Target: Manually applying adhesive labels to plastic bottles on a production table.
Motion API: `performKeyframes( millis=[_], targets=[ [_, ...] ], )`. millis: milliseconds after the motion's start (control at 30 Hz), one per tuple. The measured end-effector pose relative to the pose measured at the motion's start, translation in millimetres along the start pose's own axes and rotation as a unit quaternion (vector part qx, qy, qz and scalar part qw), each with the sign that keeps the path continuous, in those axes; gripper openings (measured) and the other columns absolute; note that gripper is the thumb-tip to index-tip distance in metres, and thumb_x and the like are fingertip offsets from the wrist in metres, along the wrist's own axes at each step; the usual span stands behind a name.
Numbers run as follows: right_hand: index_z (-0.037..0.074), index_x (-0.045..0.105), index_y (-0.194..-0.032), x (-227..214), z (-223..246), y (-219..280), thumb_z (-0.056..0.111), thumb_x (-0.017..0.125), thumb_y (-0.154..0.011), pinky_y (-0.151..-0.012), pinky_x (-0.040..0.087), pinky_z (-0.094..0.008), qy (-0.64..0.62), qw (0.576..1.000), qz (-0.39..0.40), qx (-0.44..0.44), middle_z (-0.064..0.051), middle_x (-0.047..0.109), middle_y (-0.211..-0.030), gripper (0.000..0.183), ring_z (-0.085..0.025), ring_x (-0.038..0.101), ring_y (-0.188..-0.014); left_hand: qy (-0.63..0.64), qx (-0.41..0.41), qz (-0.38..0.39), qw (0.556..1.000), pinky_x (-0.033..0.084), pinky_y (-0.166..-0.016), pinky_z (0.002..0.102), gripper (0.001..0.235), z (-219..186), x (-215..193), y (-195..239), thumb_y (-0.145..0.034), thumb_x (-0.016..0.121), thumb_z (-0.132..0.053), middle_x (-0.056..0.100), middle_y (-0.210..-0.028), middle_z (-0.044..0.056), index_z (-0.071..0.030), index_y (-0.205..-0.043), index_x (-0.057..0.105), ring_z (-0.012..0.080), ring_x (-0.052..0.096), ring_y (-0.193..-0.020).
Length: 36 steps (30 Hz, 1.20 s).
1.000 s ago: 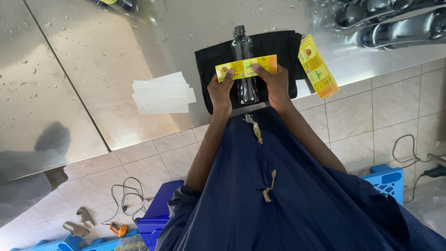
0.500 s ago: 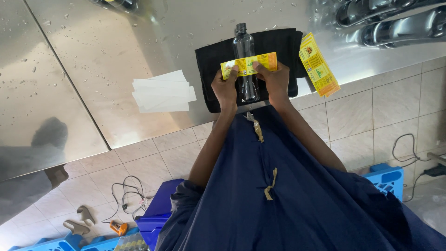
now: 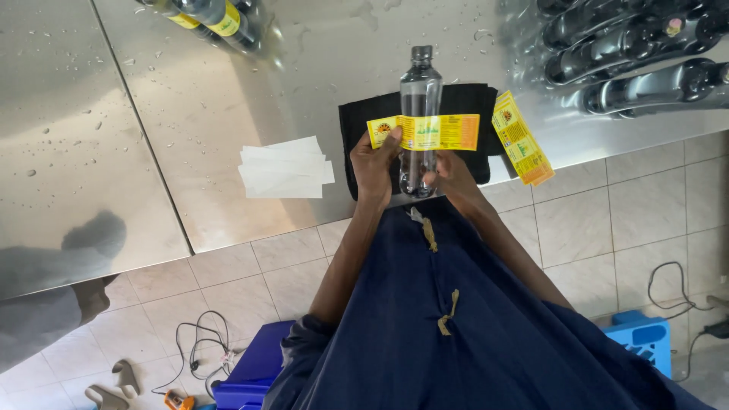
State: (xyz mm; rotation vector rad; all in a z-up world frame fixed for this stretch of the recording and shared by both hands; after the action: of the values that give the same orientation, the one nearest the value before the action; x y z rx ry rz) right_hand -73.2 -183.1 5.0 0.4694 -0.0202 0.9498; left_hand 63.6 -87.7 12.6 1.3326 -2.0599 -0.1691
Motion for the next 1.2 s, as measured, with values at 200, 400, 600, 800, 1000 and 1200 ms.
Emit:
performKeyframes(
  millis=[200, 400, 600, 800, 1000, 1200],
  targets=[
    [0.002, 0.057, -0.150, -3.0, 12.0, -2.1, 0.017, 0.090, -0.094, -0.090, 0.061, -0.055, 0.099, 0.993, -0.012, -0.061, -0.026, 0.065, -0.140, 0.066, -0.041, 0.067, -0.128, -0.008, 0.064, 0.174, 0.983, 0.053, -0.116, 0.057, 0.097, -34.7, 33.8, 4.7, -0.094, 0.091, -0.011, 0.059, -0.150, 0.032, -0.008, -0.169, 0.031, 0.0474, 0.061, -0.141],
    [-0.008, 0.065, -0.132, 13.3, 24.8, 6.7, 0.028, 0.091, -0.095, -0.089, 0.056, -0.057, 0.200, 0.975, -0.070, -0.072, -0.030, 0.071, -0.115, 0.058, -0.047, 0.072, -0.113, -0.224, 0.274, 0.052, 0.934, 0.060, -0.104, 0.045, 0.032, -94.0, 31.4, 59.8, -0.105, 0.078, -0.015, 0.065, -0.124, 0.013, -0.007, -0.132, 0.064, 0.0326, 0.070, -0.121],
    [-0.009, 0.066, -0.128, 61.0, 109.3, 31.6, 0.026, 0.084, -0.100, -0.099, 0.054, -0.063, 0.366, 0.923, -0.083, -0.083, -0.031, 0.073, -0.115, 0.048, -0.052, 0.070, -0.114, -0.156, 0.225, 0.053, 0.960, 0.061, -0.092, 0.041, 0.025, -78.8, 41.5, 63.3, -0.116, 0.061, -0.024, 0.068, -0.113, 0.013, -0.004, -0.127, 0.068, 0.0248, 0.074, -0.111],
    [0.000, 0.054, -0.139, 38.1, 90.2, 26.3, 0.032, 0.095, -0.084, -0.100, 0.054, -0.057, 0.371, 0.915, -0.130, -0.094, -0.025, 0.065, -0.122, 0.076, -0.048, 0.066, -0.121, -0.092, 0.184, 0.092, 0.974, 0.049, -0.106, 0.040, 0.030, -64.8, 37.2, 54.9, -0.123, 0.044, -0.027, 0.064, -0.102, 0.008, -0.007, -0.121, 0.067, 0.0146, 0.060, -0.115],
    [0.006, 0.058, -0.132, 38.5, 86.4, 27.5, 0.016, 0.096, -0.075, -0.090, 0.056, -0.054, 0.379, 0.909, -0.090, -0.151, -0.017, 0.061, -0.117, 0.069, -0.046, 0.067, -0.114, -0.102, -0.022, 0.043, 0.994, 0.038, -0.119, 0.052, 0.053, 5.0, -9.5, 46.4, -0.116, 0.039, -0.033, 0.061, -0.132, 0.025, 0.006, -0.147, 0.055, 0.0315, 0.049, -0.141],
    [0.002, 0.060, -0.128, 49.0, 89.0, 23.4, 0.032, 0.090, -0.081, -0.094, 0.054, -0.053, 0.376, 0.920, -0.044, -0.099, -0.023, 0.062, -0.113, 0.064, -0.050, 0.065, -0.115, -0.111, 0.129, 0.128, 0.977, 0.039, -0.125, 0.052, 0.044, 43.4, -28.3, 6.0, -0.120, 0.035, -0.023, 0.063, -0.130, 0.018, 0.005, -0.150, 0.052, 0.0280, 0.054, -0.142]
  ],
)
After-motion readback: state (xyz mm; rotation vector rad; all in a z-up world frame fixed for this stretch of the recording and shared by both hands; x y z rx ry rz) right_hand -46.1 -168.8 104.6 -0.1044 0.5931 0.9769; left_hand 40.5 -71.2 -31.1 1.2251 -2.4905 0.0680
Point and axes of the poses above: each hand's wrist, its own y-axis away from the middle knuckle, its own x-axis out of the palm, z = x × y, the point moved 9 cm from there along -y, towards the middle knuckle
